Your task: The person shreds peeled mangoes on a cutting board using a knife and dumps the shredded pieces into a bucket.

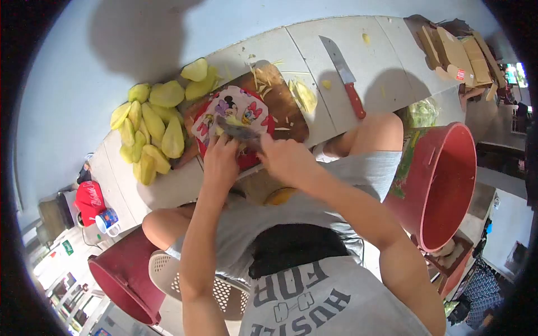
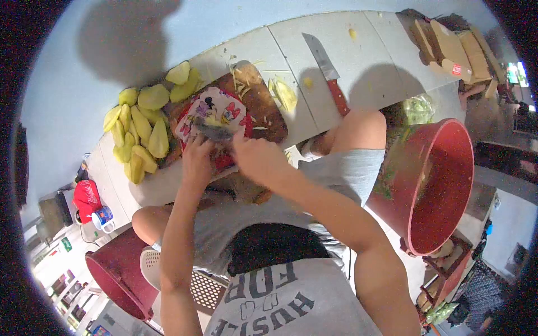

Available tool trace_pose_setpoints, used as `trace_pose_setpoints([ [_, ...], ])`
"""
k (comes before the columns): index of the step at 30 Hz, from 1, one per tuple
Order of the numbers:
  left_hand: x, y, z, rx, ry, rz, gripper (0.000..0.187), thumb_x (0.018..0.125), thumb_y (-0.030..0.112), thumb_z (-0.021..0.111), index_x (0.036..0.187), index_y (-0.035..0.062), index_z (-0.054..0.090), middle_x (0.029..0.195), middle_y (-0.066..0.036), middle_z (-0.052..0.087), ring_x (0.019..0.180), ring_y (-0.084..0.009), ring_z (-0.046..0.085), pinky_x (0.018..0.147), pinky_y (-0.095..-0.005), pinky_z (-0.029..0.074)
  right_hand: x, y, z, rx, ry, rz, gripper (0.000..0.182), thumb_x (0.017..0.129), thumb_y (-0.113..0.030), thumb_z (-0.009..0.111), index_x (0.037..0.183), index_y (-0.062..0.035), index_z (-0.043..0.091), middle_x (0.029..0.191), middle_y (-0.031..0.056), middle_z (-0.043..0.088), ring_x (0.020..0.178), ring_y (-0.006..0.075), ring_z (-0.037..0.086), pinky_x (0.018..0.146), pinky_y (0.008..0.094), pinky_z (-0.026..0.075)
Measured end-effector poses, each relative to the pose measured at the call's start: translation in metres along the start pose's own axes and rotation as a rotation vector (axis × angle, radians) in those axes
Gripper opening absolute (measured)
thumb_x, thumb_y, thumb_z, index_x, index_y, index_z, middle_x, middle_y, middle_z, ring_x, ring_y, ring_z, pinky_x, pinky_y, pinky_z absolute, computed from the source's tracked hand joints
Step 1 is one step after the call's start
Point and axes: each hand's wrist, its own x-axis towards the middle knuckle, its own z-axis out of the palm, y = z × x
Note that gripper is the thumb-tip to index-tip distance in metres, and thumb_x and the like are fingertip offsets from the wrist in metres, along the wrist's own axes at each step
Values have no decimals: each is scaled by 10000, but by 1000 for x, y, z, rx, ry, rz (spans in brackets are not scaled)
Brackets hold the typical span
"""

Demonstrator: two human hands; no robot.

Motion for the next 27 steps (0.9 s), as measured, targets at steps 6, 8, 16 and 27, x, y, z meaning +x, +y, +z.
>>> trace_pose_setpoints([
  [6,5,-1,-1,-7,61,23,206,774,-24,608,918,33,744,1079,-180,644,1172,-441,553,946,-484,509,4,-7,-12,45,-26,38,342,980,-312,563,1077,11,513,758,224,680,717,438,685,612,536,553],
  [8,1,5,-7,-23,68,33,175,770,-26,609,866,31,744,1048,-171,644,1147,-422,570,934,-479,517,1,-4,-3,33,-60,78,357,977,-310,567,1103,20,519,752,227,679,709,433,685,609,539,551],
  [16,5,-5,-1,-14,27,10,281,768,-24,625,1021,52,724,1053,-158,654,1104,-392,589,880,-457,542,-2,-8,-9,-3,-45,18,348,972,-305,577,1061,25,511,719,229,664,675,430,676,580,527,546],
  [27,7,5,-14,-93,41,-27,280,759,-12,655,1019,60,727,1091,-154,661,1119,-416,588,902,-475,537,10,15,12,-5,-45,37,270,980,-250,541,1064,6,515,785,234,696,734,437,705,628,540,577],
])
